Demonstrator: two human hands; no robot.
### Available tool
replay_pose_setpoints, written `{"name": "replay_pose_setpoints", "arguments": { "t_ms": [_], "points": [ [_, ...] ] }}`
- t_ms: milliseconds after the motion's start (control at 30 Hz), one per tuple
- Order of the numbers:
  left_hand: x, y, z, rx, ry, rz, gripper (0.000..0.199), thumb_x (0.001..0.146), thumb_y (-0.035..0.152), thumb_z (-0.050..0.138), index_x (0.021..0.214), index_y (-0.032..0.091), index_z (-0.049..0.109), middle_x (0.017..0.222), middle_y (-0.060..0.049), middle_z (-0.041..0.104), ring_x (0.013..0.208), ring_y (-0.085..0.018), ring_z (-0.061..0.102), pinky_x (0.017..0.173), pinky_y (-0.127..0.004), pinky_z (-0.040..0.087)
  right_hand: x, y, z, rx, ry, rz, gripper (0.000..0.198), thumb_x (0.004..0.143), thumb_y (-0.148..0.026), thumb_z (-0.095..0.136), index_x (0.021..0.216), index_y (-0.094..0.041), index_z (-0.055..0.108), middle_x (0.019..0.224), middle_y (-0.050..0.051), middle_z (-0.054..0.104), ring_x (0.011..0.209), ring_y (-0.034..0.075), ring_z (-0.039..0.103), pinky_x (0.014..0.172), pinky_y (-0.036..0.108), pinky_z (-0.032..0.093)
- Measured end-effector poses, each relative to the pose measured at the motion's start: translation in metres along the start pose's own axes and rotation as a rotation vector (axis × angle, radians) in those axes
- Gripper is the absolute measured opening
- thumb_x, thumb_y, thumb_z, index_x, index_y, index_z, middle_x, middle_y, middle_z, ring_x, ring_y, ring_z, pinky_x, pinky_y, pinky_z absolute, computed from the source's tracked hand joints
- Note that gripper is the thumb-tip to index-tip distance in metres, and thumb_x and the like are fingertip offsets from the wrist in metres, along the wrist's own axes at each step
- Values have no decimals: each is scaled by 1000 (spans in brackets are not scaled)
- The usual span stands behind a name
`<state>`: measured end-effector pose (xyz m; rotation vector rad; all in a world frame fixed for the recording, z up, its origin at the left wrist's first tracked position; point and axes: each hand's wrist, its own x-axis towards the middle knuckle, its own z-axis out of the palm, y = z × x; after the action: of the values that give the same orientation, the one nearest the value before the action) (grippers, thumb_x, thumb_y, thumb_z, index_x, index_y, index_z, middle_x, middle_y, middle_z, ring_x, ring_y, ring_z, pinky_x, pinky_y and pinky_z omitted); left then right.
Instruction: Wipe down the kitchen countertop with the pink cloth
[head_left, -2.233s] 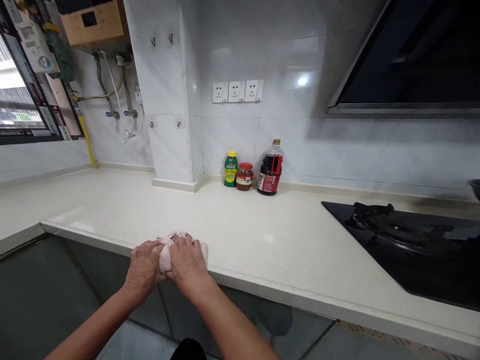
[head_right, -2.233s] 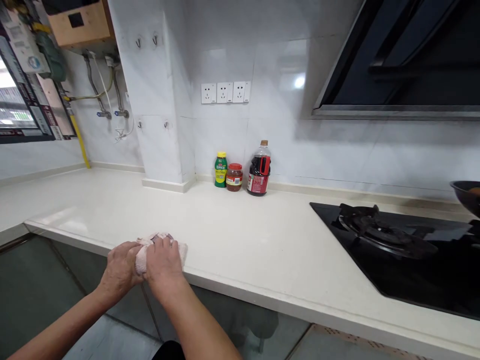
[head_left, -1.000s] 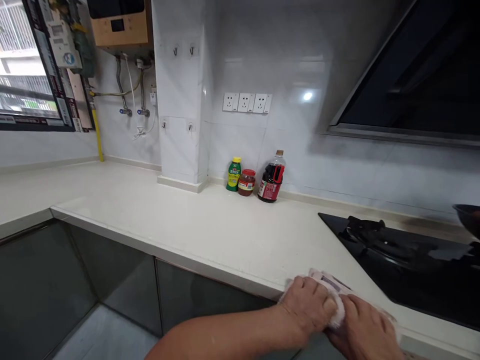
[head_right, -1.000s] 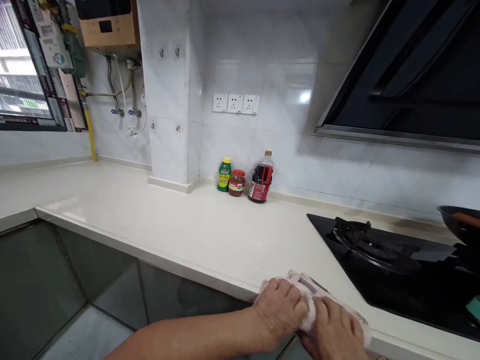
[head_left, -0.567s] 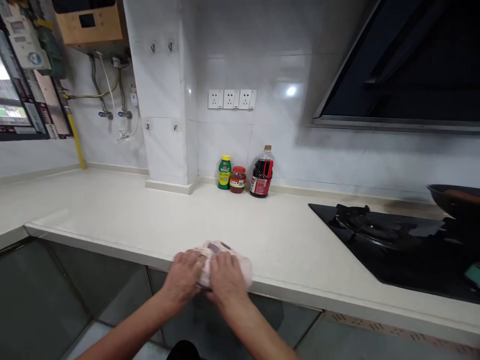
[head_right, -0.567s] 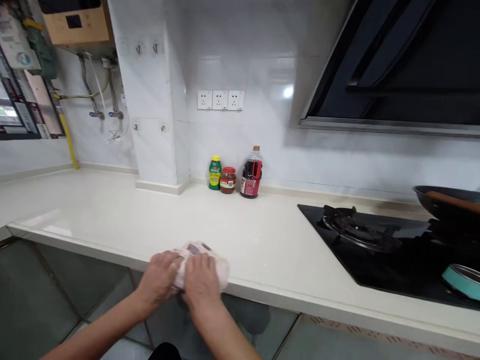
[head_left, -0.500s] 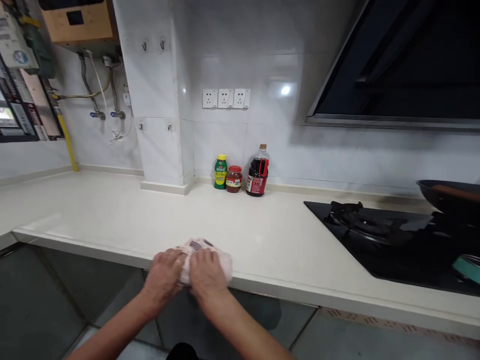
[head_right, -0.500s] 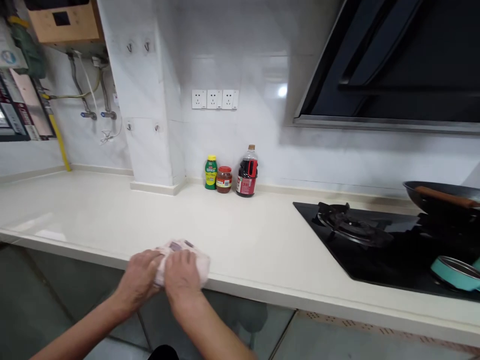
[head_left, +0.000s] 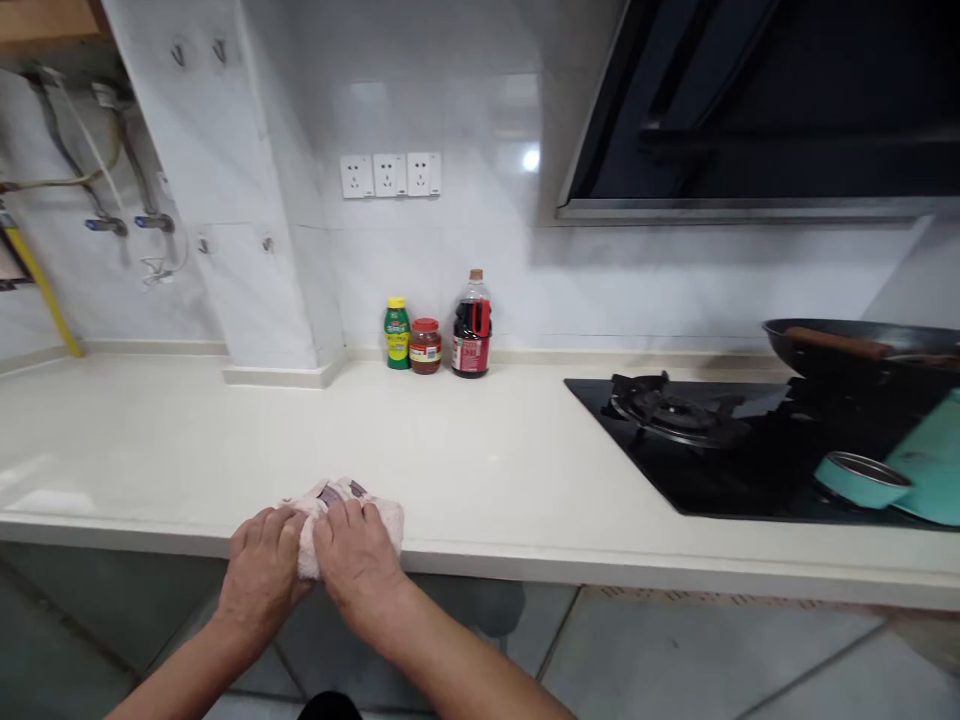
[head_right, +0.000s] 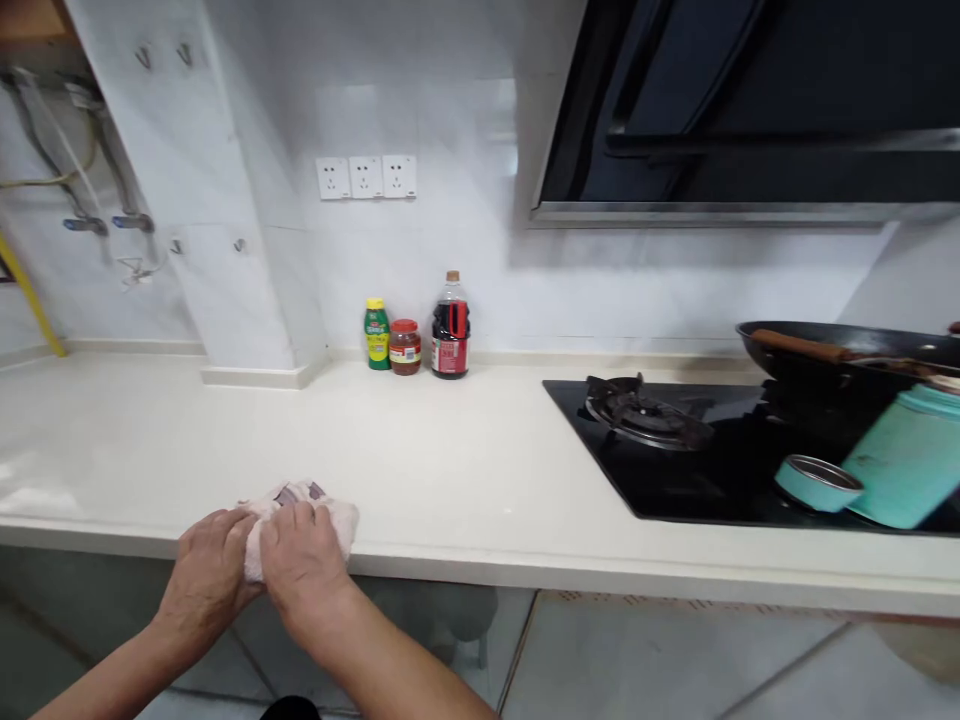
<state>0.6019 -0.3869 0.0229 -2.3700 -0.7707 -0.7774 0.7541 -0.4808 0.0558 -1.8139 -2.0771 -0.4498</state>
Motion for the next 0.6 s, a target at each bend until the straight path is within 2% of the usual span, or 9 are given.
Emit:
{"name": "replay_pose_setpoints", "arguments": {
  "t_ms": [100,167,300,367,500,600],
  "points": [
    [17,44,-2,-17,34,89,48,66,19,66,113,14,57,116,-18,65,109,-37,57,93,-49,46,-38,33,-12,-24,-6,37,31,96,-35,64,120,-16,58,115,9,60,102,25,57,89,44,50],
    [32,82,-7,-40,12,138,48,67,19,69,113,14,58,116,-17,65,108,-36,57,91,-48,46,-69,57,-23,-49,4,73,30,90,-29,69,115,-15,59,109,10,61,98,26,56,87,43,49],
    [66,167,-18,-130,-92,245,45,71,25,74,112,15,60,113,-14,65,101,-32,58,85,-47,46,-138,111,-47,-69,82,185,54,68,-22,87,113,-15,58,112,10,61,99,28,54,88,42,46],
    [84,211,-21,-204,-116,304,36,76,28,72,108,16,61,107,-11,66,95,-30,59,80,-45,46,-174,138,-58,-81,125,243,64,59,-16,89,114,-16,56,116,10,60,103,29,54,89,42,45],
    [114,299,-24,-348,-66,410,11,94,27,56,99,18,62,94,-7,64,93,-24,59,74,-40,43,-248,192,-73,-187,159,331,65,62,-13,80,120,-17,51,119,13,60,110,32,54,96,44,41],
    [129,356,-24,-440,-36,486,17,99,26,48,95,19,63,94,-6,62,93,-23,59,70,-38,40,-300,229,-78,-275,196,395,62,69,-31,73,124,-17,48,123,16,60,112,36,54,97,50,39]
  ]
}}
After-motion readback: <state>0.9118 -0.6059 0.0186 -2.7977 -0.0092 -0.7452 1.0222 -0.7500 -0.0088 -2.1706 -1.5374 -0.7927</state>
